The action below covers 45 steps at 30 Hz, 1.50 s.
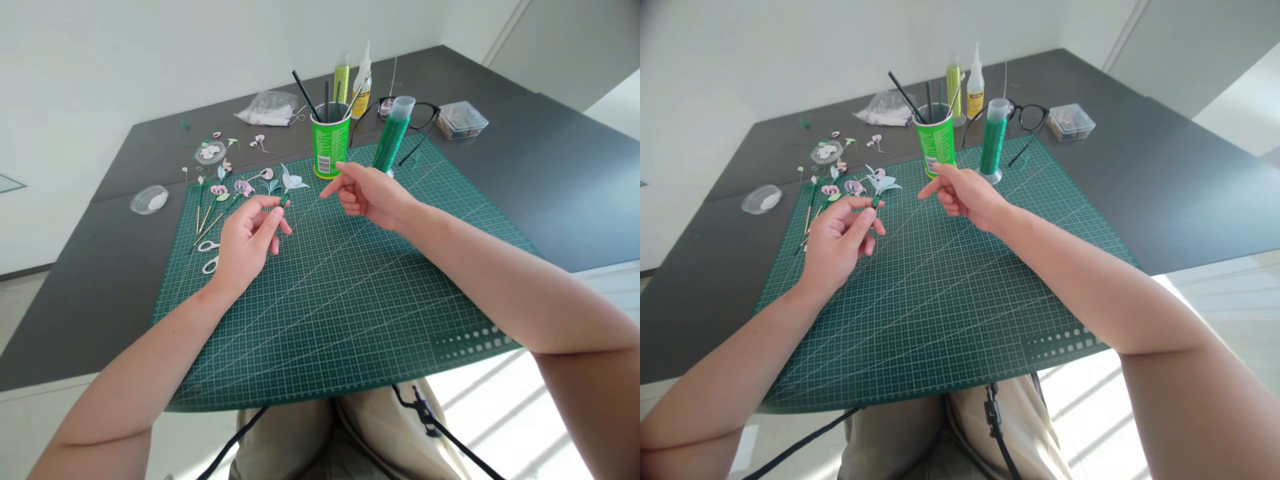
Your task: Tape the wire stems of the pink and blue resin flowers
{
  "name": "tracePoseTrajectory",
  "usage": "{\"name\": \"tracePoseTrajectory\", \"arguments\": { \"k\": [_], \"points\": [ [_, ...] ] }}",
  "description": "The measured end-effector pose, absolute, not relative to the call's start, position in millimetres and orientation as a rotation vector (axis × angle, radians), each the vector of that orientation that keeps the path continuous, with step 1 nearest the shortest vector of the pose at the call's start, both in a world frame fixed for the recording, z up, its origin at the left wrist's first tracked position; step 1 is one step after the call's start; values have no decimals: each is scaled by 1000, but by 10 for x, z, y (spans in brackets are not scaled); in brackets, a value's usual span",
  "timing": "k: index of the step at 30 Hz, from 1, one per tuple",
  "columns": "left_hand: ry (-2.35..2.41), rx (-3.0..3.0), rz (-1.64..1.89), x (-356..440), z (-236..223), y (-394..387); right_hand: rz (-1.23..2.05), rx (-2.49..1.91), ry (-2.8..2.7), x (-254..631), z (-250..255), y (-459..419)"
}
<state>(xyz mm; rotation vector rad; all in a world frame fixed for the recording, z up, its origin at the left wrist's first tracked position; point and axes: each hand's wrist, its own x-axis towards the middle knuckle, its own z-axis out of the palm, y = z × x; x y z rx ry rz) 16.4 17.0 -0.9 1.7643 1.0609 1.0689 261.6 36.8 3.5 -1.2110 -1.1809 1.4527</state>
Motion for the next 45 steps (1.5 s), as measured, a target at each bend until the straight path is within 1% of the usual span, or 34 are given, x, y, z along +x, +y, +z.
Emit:
{"name": "tracePoseTrajectory", "arguments": {
  "k": [3,8,10,12,16,21,24,26,29,35,38,41,45],
  "points": [
    [1063,1743,1051,158,3,174,1214,-1274,-1049,2637,3,420],
    [1052,1709,997,161,9,166,770,-1228,-1129,2642,10,437],
    [1054,1693,992,160,6,166,682,-1179,-1151,2633,48,412],
    [1060,1681,991,157,4,169,665,-1155,-1170,2617,86,383],
    [1053,1679,985,157,6,175,726,-1189,-1309,2575,82,350],
    [1078,1679,980,168,18,171,868,-1355,-1575,2540,-32,339],
    [1076,1695,964,172,18,172,973,-1315,-1715,2521,-71,319],
    [1067,1703,957,172,12,175,1161,-1204,-1684,2514,-81,297],
    [1069,1708,945,171,-3,181,1469,-1047,-1494,2525,-85,265],
    [1046,1716,946,164,-28,193,1756,-910,-1259,2544,-49,244],
    [1031,1729,954,164,-25,191,1874,-854,-1238,2524,-14,234],
    [1038,1746,946,163,-13,181,1928,-795,-1321,2505,9,219],
    [1059,1730,930,153,-3,174,1758,-979,-1509,2478,35,187]
  ]
}}
